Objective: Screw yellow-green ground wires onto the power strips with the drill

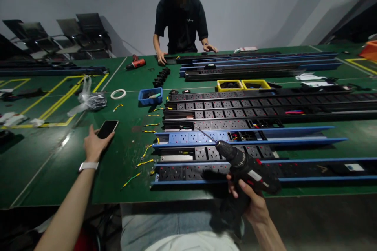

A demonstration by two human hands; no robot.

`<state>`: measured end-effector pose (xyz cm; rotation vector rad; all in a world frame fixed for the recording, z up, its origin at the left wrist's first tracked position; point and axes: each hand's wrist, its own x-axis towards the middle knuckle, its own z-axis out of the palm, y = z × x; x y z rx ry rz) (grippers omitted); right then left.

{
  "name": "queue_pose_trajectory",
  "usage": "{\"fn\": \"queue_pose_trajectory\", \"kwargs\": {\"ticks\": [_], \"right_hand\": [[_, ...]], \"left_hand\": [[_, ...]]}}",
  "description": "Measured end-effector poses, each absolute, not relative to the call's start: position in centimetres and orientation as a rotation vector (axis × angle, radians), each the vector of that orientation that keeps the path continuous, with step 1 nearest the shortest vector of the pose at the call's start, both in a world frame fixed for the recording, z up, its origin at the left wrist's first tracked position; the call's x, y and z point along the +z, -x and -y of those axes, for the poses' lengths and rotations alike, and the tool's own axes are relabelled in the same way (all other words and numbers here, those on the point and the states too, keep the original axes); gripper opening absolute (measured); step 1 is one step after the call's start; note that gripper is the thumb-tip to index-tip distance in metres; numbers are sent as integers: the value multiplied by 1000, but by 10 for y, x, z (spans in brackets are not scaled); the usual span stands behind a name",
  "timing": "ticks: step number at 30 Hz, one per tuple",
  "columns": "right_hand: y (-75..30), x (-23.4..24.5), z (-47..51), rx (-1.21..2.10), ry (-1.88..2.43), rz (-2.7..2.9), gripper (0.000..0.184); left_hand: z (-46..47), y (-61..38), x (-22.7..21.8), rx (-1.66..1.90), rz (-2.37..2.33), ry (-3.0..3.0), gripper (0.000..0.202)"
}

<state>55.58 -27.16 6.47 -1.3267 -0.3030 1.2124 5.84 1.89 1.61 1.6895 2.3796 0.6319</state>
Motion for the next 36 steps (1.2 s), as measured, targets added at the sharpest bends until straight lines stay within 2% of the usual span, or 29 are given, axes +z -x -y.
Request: {"fn": "queue_pose_trajectory", "kwargs": {"ticks": [2, 6, 9, 11, 17, 22, 29, 36], "right_hand": [[-555, 67, 270, 1225, 1332, 290, 43], [-550, 68, 271, 1219, 1290, 243, 43], [-547, 65, 272, 1222, 1257, 259, 42], [-546, 63, 272, 1217, 1246, 280, 41], [-542, 63, 271, 1173, 1276, 420, 34], [-538, 68, 268, 1178, 1303, 522, 33], [-533, 75, 267, 1112, 1347, 396, 35], [-542, 67, 267, 1149, 1340, 326, 37]], "left_hand": [[-22, -43, 20, 692, -2303, -1638, 109], [0, 2, 17, 718, -2229, -1962, 68], [32, 29, 10, 588, -2144, -2189, 58], [49, 36, 7, 639, -2151, -2215, 52], [63, 27, 8, 647, -2117, -2370, 46], [59, 29, 1, 472, -2159, -2434, 44], [62, 19, 6, 358, -2182, -2443, 45], [62, 22, 5, 422, -2117, -2425, 44]]}}
